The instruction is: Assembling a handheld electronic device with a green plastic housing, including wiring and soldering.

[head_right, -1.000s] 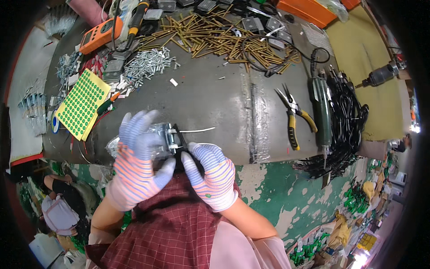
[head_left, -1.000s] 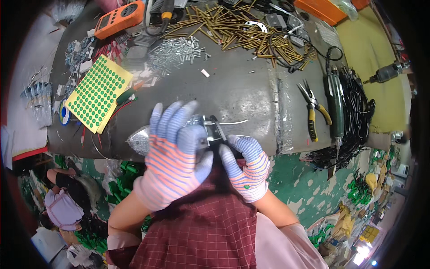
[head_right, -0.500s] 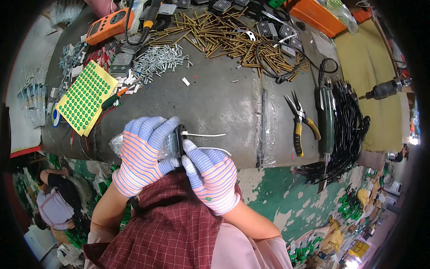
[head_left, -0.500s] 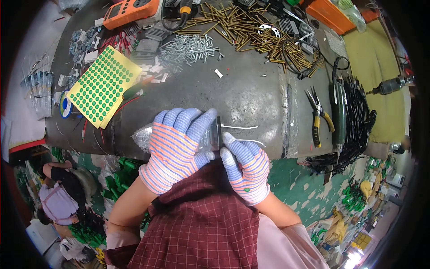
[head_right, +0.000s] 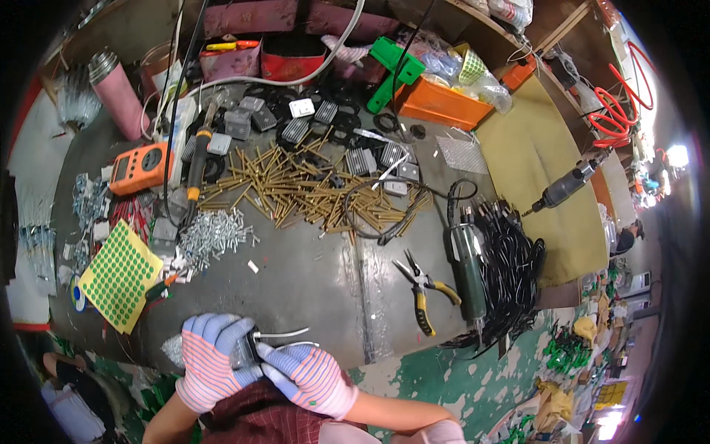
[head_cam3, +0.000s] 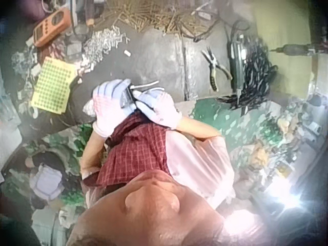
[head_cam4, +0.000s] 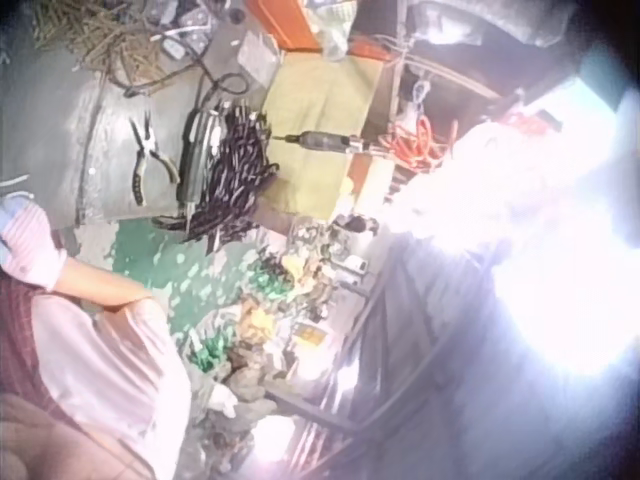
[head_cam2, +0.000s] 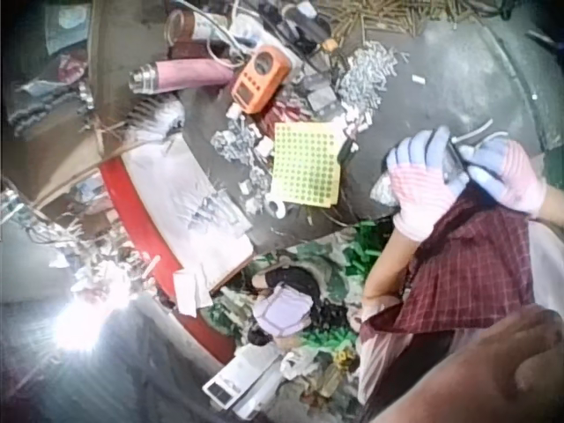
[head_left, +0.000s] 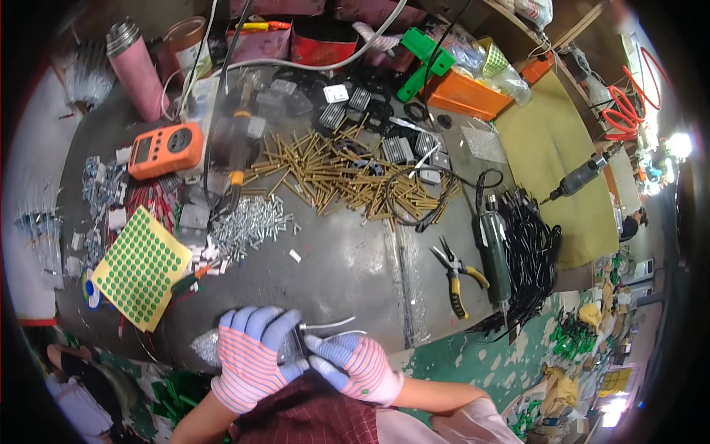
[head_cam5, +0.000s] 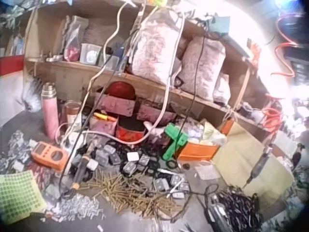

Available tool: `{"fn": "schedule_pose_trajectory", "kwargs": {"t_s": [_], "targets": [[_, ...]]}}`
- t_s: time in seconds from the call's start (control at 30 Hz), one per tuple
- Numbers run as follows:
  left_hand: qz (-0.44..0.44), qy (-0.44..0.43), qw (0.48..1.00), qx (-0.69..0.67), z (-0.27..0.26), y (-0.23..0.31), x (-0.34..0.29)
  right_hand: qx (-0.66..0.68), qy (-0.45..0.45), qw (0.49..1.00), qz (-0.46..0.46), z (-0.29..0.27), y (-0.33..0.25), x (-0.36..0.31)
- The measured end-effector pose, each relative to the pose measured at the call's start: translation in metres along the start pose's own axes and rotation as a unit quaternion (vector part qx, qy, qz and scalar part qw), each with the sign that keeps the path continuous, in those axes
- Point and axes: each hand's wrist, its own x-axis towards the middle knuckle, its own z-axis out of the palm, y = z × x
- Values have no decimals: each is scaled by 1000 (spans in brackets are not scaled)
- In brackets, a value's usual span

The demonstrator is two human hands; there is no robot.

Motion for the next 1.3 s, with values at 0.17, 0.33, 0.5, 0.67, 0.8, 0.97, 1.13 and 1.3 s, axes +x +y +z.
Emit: {"fn": "schedule_pose_trajectory", "kwargs": {"t_s": [0.17, 0.33, 0.5, 0.67, 0.8, 0.97, 1.13, 1.3], "targets": [[13, -1, 1000, -1, -3, 0, 6, -72, -27, 997, -30, -120, 39, 64], [16, -4, 999, -30, -7, 6, 11, -129, 259, 957, -20, -225, 88, 212], [3, 14, 999, -39, -10, 4, 9, -323, 212, 892, -237, -219, 90, 329], [5, 13, 1000, -27, -9, 3, 9, -352, 288, 885, -100, -249, 106, 387], [5, 7, 999, -36, -6, 4, 10, -543, 380, 749, -17, -269, 133, 373], [6, 23, 999, -21, -9, 7, 5, -461, 271, 807, 251, -301, 147, 339], [8, 16, 1000, -24, -9, 11, 5, -416, 393, 820, -8, -293, 151, 284], [-3, -5, 1000, -15, -9, 12, 0, 198, 412, 889, -9, -259, 93, 224]]}}
